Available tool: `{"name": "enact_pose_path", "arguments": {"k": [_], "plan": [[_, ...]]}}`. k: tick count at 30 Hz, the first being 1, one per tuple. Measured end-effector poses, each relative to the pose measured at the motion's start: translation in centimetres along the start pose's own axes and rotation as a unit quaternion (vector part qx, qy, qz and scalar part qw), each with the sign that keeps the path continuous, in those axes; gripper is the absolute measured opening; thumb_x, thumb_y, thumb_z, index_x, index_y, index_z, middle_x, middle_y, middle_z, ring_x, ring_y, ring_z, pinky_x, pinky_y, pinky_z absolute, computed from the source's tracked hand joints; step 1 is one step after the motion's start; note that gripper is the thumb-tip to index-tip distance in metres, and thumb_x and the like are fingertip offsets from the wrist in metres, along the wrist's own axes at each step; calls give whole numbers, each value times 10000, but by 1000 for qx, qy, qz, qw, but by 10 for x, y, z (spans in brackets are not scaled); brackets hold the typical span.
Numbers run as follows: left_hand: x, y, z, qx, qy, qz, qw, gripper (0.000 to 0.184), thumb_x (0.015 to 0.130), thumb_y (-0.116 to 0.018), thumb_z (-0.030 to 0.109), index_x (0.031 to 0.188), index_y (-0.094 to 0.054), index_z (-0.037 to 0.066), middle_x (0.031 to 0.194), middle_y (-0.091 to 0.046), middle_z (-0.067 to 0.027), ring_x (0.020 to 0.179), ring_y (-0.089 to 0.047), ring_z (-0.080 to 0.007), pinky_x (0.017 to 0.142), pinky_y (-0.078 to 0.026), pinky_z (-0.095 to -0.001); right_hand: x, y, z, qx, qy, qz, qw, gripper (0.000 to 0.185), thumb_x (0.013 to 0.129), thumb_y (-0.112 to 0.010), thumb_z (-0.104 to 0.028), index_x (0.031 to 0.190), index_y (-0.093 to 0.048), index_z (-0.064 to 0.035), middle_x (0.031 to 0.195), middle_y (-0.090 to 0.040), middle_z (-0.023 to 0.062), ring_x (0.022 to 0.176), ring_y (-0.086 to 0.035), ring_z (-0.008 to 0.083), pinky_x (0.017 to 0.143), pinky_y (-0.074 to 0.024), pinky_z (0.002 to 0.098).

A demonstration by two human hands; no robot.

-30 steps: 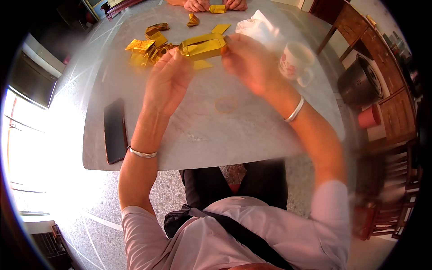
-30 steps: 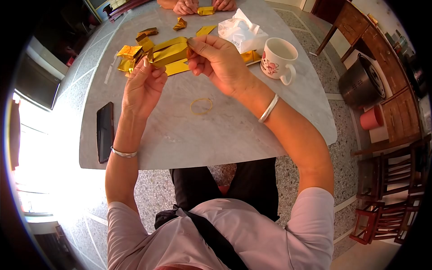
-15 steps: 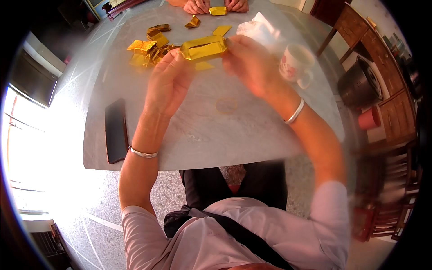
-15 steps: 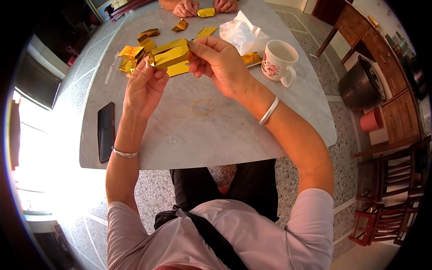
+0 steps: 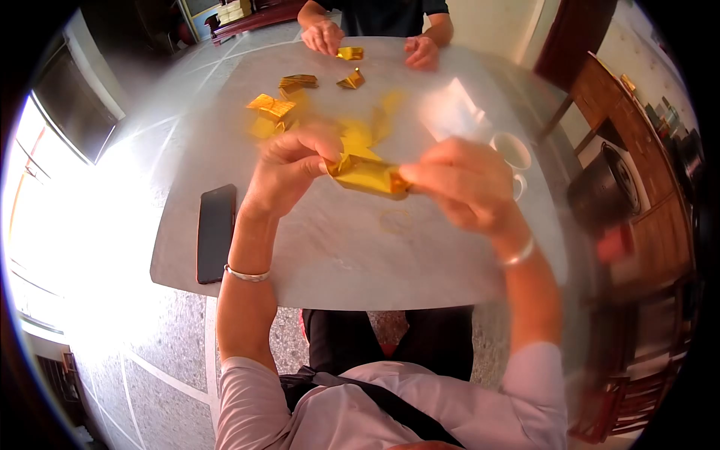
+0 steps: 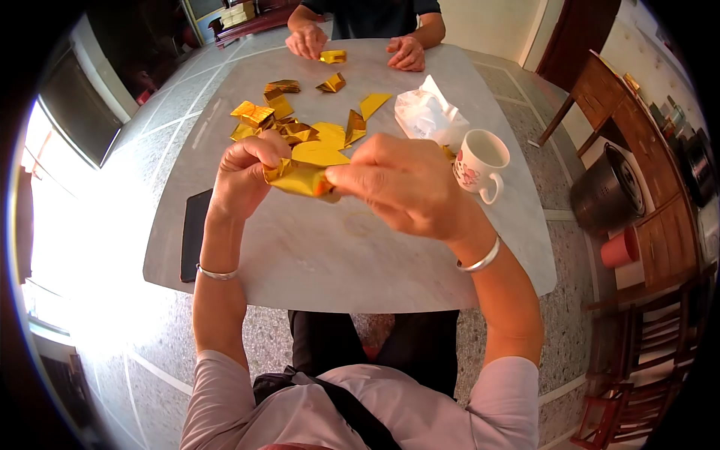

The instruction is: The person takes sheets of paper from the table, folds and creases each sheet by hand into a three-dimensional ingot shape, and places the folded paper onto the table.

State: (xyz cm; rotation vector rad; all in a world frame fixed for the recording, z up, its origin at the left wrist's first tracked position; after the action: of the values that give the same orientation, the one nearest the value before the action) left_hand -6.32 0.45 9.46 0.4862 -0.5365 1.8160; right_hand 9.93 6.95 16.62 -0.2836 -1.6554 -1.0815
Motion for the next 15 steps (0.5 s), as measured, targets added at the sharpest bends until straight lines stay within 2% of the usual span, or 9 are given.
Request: {"name": "enact_pose_path", "arguments": {"k": [1, 2, 5, 8, 11, 12, 13, 15], "plan": [[-1, -2, 3, 4, -4, -14, 1000, 86, 796, -644, 146, 819, -616, 68, 834, -512, -32, 795, -467, -137, 704, -380, -251, 1, 0, -6, -2, 14, -7, 1000, 229, 670, -670, -13, 896, -648, -47, 691, -564, 58, 567, -551, 178, 478, -438, 267], [-1, -2, 3, -28, -5, -33, 999, 106, 766, -656, 65, 835, -596, 12, 850, -550, -32, 797, -499, -140, 715, -428, -264, 2, -1, -11, -4, 29, -15, 999, 233, 668, -664, -9, 897, -647, -48, 688, -559, 50, 569, -549, 168, 468, -436, 272], [-1, -3, 3, -39, 2, -44, 998, 96, 770, -653, 71, 826, -597, 17, 859, -550, -33, 800, -496, -141, 718, -427, -265, 0, -6, -15, -3, 43, -33, 999, 233, 676, -655, -8, 905, -645, -48, 683, -550, 39, 559, -539, 160, 457, -424, 270], [-1, -3, 3, -14, -14, -46, 999, 76, 825, -616, 125, 873, -583, 75, 854, -517, -40, 784, -475, -137, 698, -412, -254, 1, -7, -15, -4, 33, -29, 999, 216, 683, -646, 2, 893, -637, -48, 677, -539, 53, 541, -520, 175, 448, -408, 271], [1, 19, -11, -38, 16, 80, 996, 223, 810, -611, 66, 1017, -540, 20, 889, -560, -40, 801, -506, -133, 714, -423, -247, -2, -4, 1, -67, 9, 23, 997, 198, 686, -643, 6, 874, -626, -53, 676, -526, 74, 536, -507, 207, 468, -407, 279], [1, 22, -11, -43, 55, 131, 989, 317, 832, -553, 61, 1136, -476, 14, 915, -564, -47, 788, -510, -114, 714, -415, -224, -5, -7, 22, -60, -58, 21, 996, 160, 712, -634, -24, 872, -637, -41, 680, -537, 93, 551, -519, 212, 491, -412, 278], [0, 26, -14, -33, 64, 166, 984, 327, 849, -544, 75, 1162, -467, 21, 915, -562, -44, 762, -505, -100, 709, -420, -223, -11, -10, 48, -53, -126, 17, 990, 135, 739, -626, -55, 869, -649, -29, 683, -549, 112, 567, -532, 217, 515, -417, 277], [-2, 42, -24, -13, 81, 235, 969, 346, 883, -527, 102, 1214, -448, 34, 915, -558, -37, 710, -495, -73, 697, -430, -221, -18, -15, 88, -108, -171, 85, 976, 117, 760, -600, -30, 878, -600, -25, 642, -550, 110, 591, -530, 263, 528, -427, 329]]}}
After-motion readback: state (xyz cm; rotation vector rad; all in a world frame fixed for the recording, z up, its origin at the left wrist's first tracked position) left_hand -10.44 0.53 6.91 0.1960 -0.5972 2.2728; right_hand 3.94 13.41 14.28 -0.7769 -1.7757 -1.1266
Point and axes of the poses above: each hand's wrist, its own x-axis towards the middle knuckle, its own y-axis out of the back of the hand, z = x × y, the point moved 10 cm from there along x, towards the middle knuckle
